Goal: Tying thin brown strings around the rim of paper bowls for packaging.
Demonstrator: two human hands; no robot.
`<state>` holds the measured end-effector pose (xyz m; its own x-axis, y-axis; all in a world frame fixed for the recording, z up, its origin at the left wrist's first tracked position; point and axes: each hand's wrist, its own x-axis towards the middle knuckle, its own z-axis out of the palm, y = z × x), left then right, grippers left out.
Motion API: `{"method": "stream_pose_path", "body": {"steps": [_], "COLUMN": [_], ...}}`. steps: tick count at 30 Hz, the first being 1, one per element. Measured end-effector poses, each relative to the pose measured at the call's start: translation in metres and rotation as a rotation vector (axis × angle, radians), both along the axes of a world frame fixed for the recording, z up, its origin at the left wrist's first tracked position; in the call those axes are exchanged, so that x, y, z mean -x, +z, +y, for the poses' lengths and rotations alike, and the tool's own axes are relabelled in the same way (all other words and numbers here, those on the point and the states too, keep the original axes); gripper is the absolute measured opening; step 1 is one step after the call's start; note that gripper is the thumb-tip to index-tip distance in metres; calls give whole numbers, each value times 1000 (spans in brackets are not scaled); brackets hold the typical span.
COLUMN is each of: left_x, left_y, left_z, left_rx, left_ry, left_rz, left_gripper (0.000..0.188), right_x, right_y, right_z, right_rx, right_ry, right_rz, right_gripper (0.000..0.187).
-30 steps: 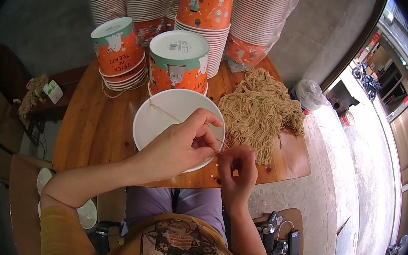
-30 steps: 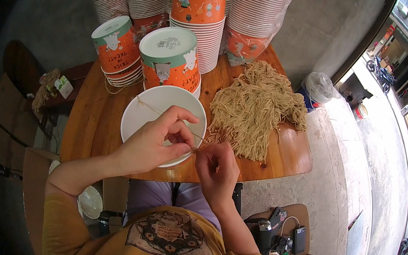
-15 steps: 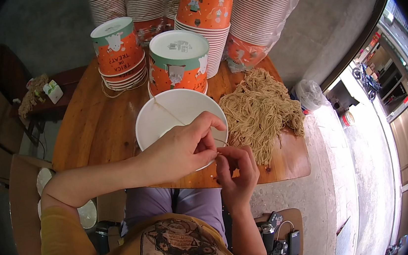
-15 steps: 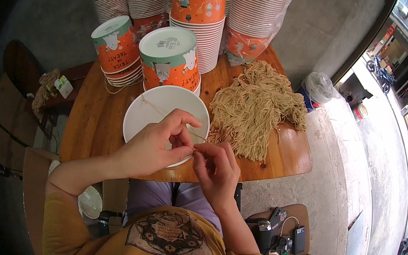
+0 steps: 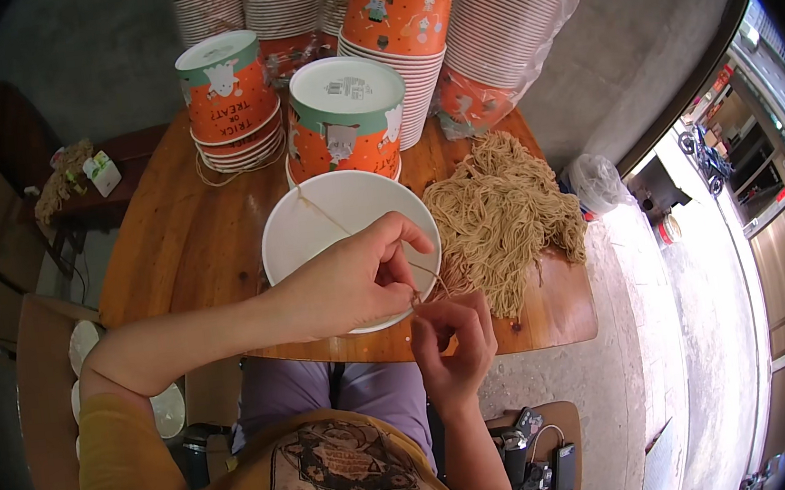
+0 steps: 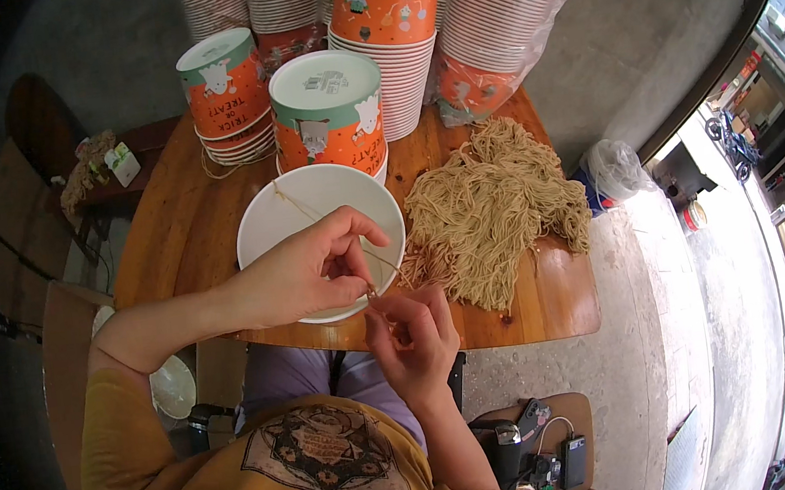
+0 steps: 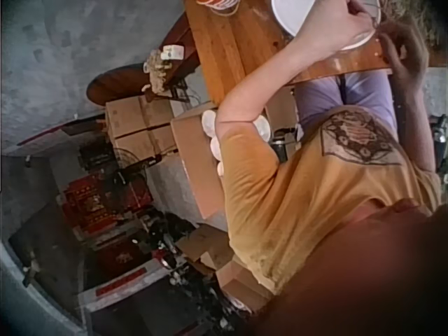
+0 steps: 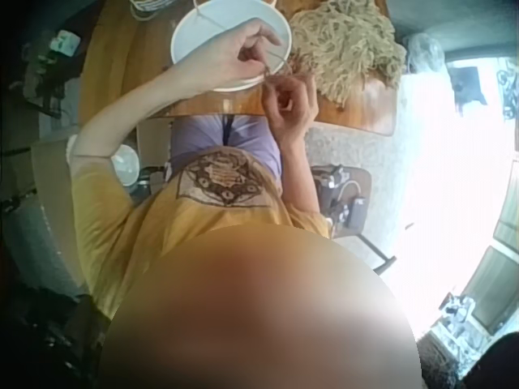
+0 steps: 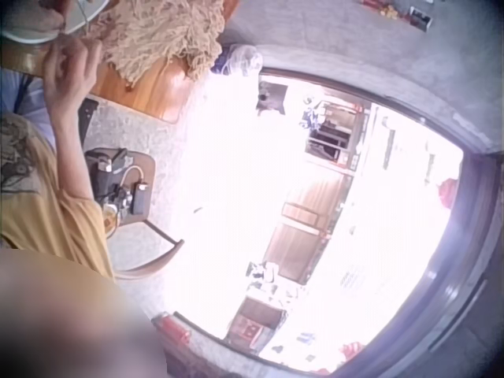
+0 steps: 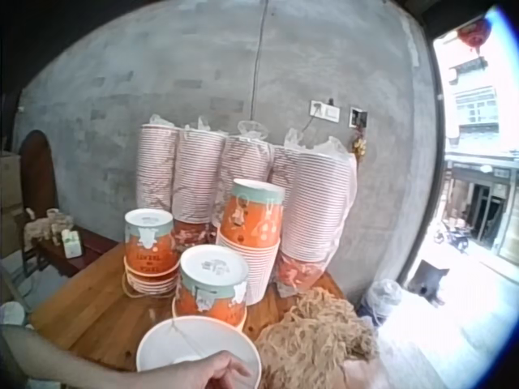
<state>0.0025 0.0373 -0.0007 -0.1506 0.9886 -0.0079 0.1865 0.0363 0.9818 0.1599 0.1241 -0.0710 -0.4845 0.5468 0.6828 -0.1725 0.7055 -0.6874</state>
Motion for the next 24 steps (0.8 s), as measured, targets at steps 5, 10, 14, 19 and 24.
{"method": "stream_pose_path", "body": {"steps": [5, 10, 14, 19, 24], "left_x": [-4, -6, -6, -5, -5], "left_y": [6, 6, 8, 2, -2], "left_z": [-3, -5, -5, -4, -3], "left_rx": [16, 16, 28, 19, -30], "left_ry": [19, 38, 37, 38, 20], "left_rz": [33, 51, 71, 111, 26], "left_gripper": [41, 43, 44, 44, 42], "right_x": [-1, -1, 1, 1, 3], "right_y": [3, 9, 11, 9, 7], "right_z": [-1, -2, -4, -3, -3], "right_rx": [38, 15, 111, 337, 386], "right_ry": [-48, -94, -67, 16, 45], "right_rz": [-48, -68, -72, -66, -26], "right_gripper": [15, 15, 14, 14, 16]}}
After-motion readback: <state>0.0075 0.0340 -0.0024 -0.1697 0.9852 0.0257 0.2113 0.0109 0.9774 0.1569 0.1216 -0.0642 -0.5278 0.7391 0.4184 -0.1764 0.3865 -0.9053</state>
